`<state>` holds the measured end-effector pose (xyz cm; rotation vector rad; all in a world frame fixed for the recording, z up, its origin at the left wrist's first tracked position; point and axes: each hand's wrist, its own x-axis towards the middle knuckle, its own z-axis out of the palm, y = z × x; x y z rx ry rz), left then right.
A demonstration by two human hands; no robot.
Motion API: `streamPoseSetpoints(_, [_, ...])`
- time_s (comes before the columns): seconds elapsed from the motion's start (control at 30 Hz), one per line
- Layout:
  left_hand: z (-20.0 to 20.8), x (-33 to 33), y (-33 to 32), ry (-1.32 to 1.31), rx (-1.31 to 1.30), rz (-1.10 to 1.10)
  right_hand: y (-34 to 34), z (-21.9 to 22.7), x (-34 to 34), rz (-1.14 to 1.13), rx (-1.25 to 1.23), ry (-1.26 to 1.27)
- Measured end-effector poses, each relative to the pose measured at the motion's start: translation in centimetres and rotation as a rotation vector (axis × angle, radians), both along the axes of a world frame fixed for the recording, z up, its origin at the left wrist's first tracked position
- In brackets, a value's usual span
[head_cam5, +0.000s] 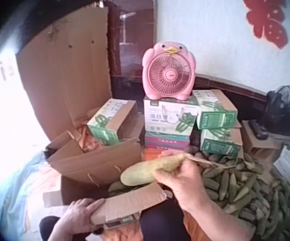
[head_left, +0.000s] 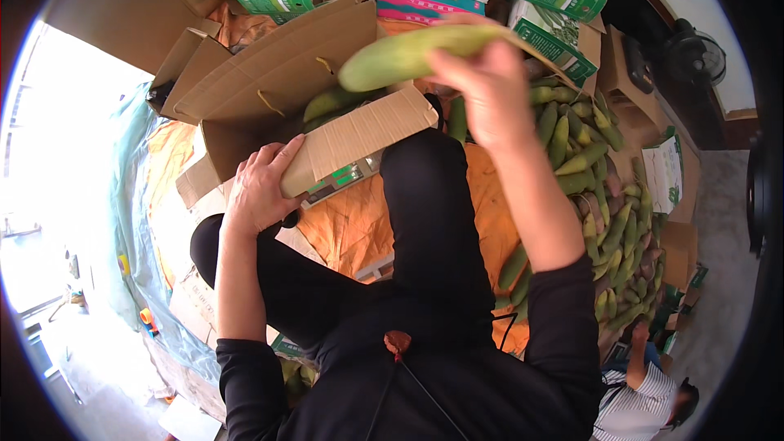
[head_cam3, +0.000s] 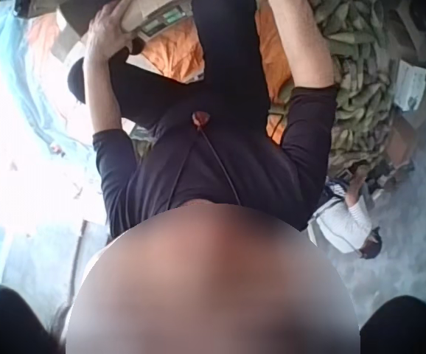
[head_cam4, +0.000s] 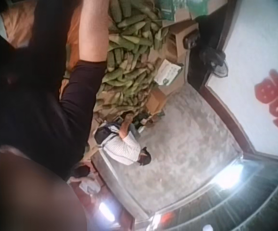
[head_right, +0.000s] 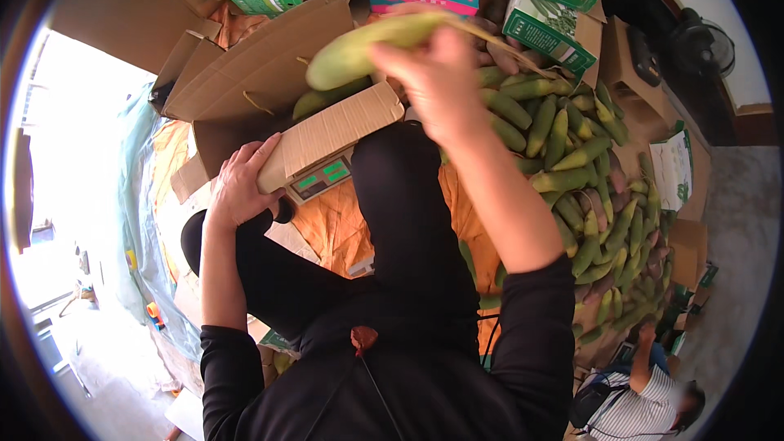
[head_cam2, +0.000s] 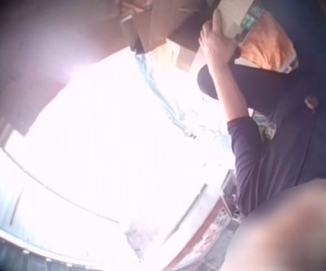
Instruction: The recorder is packing vegetables into cardboard boxes, weighing them on a scale, and organizing them on the floor.
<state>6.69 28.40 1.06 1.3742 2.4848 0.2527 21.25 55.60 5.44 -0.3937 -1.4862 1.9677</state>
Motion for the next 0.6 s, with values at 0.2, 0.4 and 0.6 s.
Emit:
streamPoseSetpoints(0.2, [-0.4,-0.1,0.1,0.017,0.043,-0.026,-5.3,-5.1,-9.7,0.21,-0.169,-0.388])
streamPoseSetpoints(0.4, [-0.5,0.0,0.5,0.007,-0.006,-0.006,1.0,-6.1,-4.2,0.173,0.097,-0.323])
streamPoseSetpoints(0.6, [-0.6,0.0,0.7,-0.046,0.015,0.003,7.3,-15.1,9.9,-0.142,0.14,-0.631])
